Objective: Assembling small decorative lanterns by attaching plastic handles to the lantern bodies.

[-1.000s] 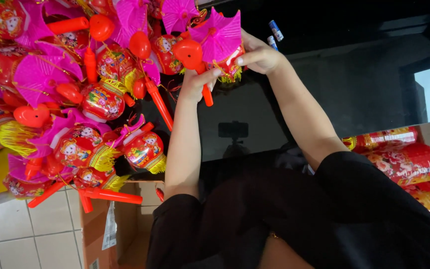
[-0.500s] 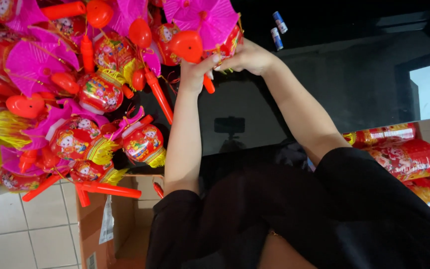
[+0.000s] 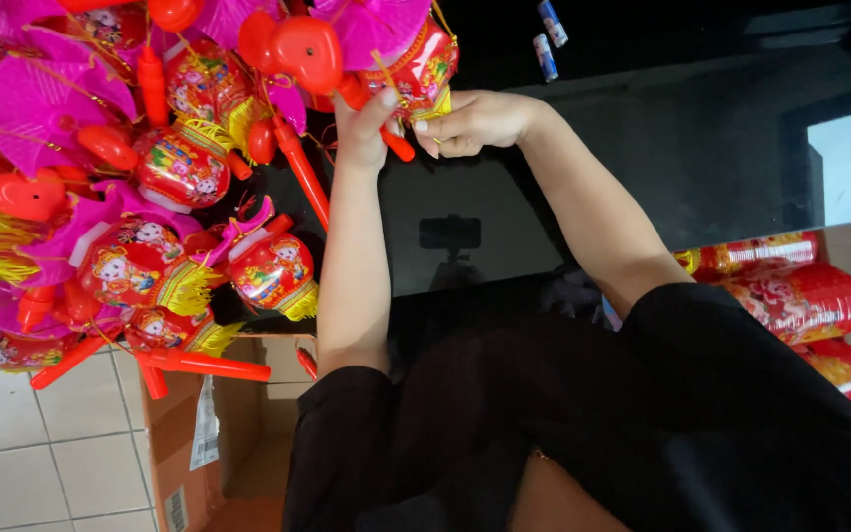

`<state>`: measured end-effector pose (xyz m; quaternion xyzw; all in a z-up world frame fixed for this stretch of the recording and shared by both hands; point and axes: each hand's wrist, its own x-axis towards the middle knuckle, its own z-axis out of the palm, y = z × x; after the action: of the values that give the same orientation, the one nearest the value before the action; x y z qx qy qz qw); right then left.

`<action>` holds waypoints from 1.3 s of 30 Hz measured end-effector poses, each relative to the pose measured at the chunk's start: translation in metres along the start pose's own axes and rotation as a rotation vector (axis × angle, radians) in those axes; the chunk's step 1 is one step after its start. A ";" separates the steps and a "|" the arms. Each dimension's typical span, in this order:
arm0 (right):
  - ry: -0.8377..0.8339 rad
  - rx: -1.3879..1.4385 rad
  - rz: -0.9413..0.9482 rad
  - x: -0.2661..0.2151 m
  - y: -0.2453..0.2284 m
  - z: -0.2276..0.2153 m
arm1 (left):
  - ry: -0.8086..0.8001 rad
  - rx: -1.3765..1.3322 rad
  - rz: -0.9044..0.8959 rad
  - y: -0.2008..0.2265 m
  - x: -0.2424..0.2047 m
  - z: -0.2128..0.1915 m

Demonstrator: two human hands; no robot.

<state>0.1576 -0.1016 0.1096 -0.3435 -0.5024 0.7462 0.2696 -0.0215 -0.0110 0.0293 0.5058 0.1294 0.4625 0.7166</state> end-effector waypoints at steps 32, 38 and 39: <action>-0.169 0.035 -0.601 -0.061 0.039 -0.031 | -0.207 -0.166 -0.126 0.002 0.001 0.001; -0.207 0.053 -0.565 -0.048 0.041 -0.026 | -0.224 -0.080 -0.135 0.004 -0.001 0.003; -0.200 0.059 -0.544 -0.048 0.040 -0.027 | -0.225 -0.087 -0.144 0.005 -0.001 0.004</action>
<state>0.2062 -0.1366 0.0767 -0.1127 -0.5783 0.6909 0.4189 -0.0223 -0.0140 0.0346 0.5123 0.0642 0.3555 0.7791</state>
